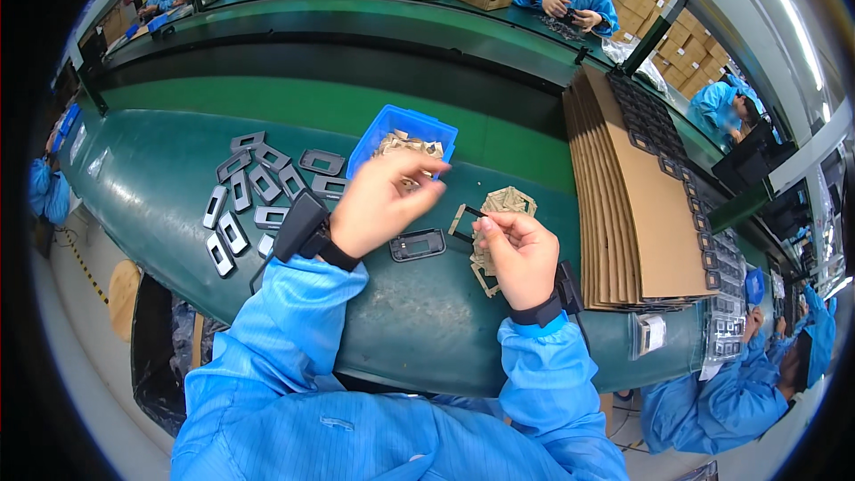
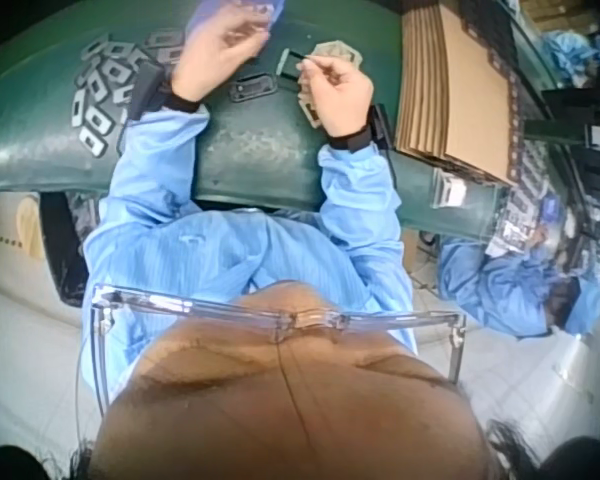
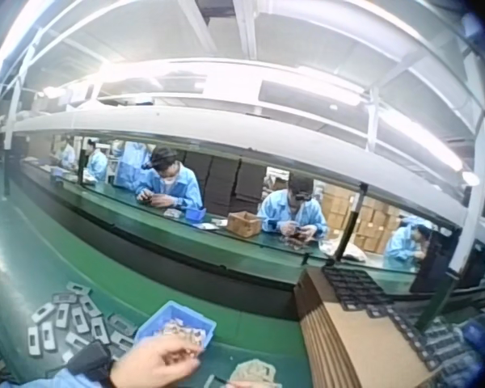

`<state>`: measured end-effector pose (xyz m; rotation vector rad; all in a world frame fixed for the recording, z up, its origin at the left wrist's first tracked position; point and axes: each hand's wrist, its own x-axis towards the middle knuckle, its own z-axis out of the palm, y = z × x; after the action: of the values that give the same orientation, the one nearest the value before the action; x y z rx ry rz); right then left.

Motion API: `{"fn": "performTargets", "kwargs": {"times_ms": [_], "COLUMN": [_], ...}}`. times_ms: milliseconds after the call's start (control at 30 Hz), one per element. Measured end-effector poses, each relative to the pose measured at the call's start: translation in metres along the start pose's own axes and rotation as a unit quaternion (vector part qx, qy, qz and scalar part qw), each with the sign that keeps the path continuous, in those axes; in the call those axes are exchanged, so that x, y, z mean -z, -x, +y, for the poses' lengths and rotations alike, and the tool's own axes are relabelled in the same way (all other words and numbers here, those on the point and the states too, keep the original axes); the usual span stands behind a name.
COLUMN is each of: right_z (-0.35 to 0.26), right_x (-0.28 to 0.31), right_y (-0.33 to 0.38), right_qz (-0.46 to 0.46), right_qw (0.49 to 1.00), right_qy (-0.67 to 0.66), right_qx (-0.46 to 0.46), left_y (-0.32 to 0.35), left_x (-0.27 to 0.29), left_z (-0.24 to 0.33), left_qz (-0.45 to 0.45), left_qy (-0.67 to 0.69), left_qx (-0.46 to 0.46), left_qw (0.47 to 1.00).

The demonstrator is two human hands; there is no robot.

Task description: Manually assembling small plastic and metal housing components on a production line.

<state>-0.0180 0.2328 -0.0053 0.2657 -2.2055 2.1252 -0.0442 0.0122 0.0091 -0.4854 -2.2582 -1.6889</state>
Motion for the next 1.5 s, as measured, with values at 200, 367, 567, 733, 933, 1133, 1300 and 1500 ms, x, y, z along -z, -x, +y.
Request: {"fn": "performTargets", "kwargs": {"times_ms": [200,367,567,733,933,1133,1300,1500], "right_z": [0.0,-0.004,0.003,-0.004,0.006,0.007,-0.029,-0.06], "right_x": [0.004,0.013,0.018,0.008,0.001,0.008,0.009,-0.011], "right_y": [-0.002,-0.004,-0.007,-0.001,-0.007,0.002,0.021,0.078], "right_qz": [-0.084,-0.231,-0.289,-0.285,-0.23,-0.184,-0.142,-0.213], "right_qw": [0.993,0.915,0.891,0.918,0.958,0.979,0.99,0.94], "right_qy": [-0.064,-0.299,-0.335,-0.252,-0.168,-0.086,-0.016,0.188], "right_qx": [0.055,-0.137,-0.099,-0.108,-0.026,0.033,0.018,0.187], "left_y": [0.011,0.011,0.012,0.024,0.049,0.068,0.099,0.177], "left_x": [-0.012,-0.003,0.019,0.052,0.083,0.055,0.06,0.029], "left_z": [0.011,0.008,0.03,0.052,0.019,0.012,0.044,0.028], "left_qz": [-0.142,-0.119,-0.191,-0.239,-0.274,-0.267,-0.083,-0.086], "left_qy": [0.097,0.252,0.203,-0.054,-0.458,-0.552,-0.258,-0.128], "left_qx": [0.049,0.041,0.029,0.035,-0.057,-0.086,-0.049,0.037], "left_qw": [0.984,0.96,0.96,0.969,0.844,0.785,0.961,0.987]}}
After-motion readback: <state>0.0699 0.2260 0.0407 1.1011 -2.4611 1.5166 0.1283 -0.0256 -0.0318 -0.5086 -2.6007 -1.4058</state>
